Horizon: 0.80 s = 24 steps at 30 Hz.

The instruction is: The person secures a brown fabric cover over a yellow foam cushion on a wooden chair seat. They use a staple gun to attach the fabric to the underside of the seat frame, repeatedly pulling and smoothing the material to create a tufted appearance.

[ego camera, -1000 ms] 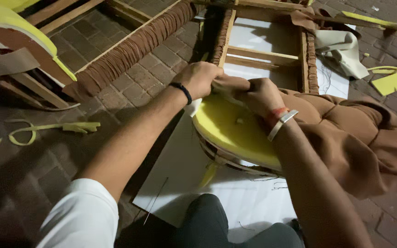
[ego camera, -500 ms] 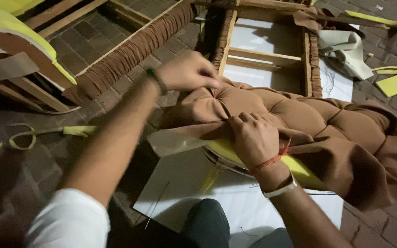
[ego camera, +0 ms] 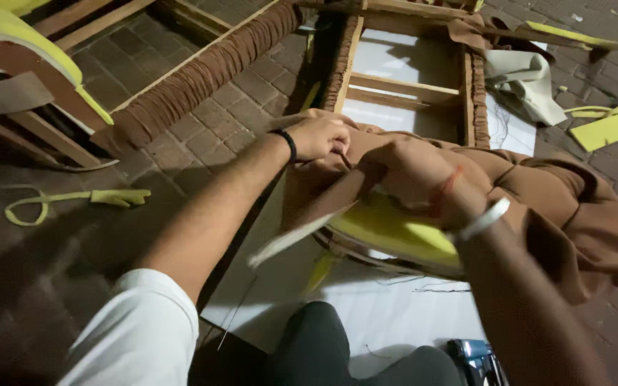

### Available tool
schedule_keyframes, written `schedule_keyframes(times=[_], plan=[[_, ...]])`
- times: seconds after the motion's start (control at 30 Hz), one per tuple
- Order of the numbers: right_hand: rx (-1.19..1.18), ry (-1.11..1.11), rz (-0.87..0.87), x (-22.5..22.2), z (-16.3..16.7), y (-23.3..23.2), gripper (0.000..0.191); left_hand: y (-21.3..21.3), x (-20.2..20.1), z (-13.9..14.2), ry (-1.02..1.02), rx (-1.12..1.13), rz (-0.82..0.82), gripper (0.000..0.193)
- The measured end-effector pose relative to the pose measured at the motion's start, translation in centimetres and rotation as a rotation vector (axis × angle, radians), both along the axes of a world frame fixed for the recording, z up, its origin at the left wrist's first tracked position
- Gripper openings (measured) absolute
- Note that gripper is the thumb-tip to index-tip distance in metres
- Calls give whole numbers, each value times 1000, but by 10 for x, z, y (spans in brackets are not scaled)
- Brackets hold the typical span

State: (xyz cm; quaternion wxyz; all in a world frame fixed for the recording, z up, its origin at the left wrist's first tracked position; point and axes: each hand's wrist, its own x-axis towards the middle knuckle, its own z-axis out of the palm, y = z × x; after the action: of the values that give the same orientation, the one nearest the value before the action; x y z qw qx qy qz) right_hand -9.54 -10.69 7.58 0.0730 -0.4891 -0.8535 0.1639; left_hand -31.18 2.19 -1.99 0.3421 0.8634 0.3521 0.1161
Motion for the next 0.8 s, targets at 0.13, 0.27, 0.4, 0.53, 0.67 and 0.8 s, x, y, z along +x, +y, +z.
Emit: schedule_keyframes(times=[0.13,0.27,0.4,0.53,0.67,0.8], plan=[[-182,-70,-53,-4,14,16,30,-25,-18,13,-206,76,88,14],[-164,-105,-60,-10,15,27,31,-113,-55,22,-588,299,320,9],[-97,-101,-56,-11,6,29,33,-249,-62,-10,-920,301,544,12],[62,-2,-131,22,-5,24,34,-317,-26,-57,-769,47,548,14],[156,51,-242,71,-21,20,35,-309,0,-82,-720,37,717,23],[146,45,-243,77,-29,22,37,-266,-1,-90,-350,149,776,24]])
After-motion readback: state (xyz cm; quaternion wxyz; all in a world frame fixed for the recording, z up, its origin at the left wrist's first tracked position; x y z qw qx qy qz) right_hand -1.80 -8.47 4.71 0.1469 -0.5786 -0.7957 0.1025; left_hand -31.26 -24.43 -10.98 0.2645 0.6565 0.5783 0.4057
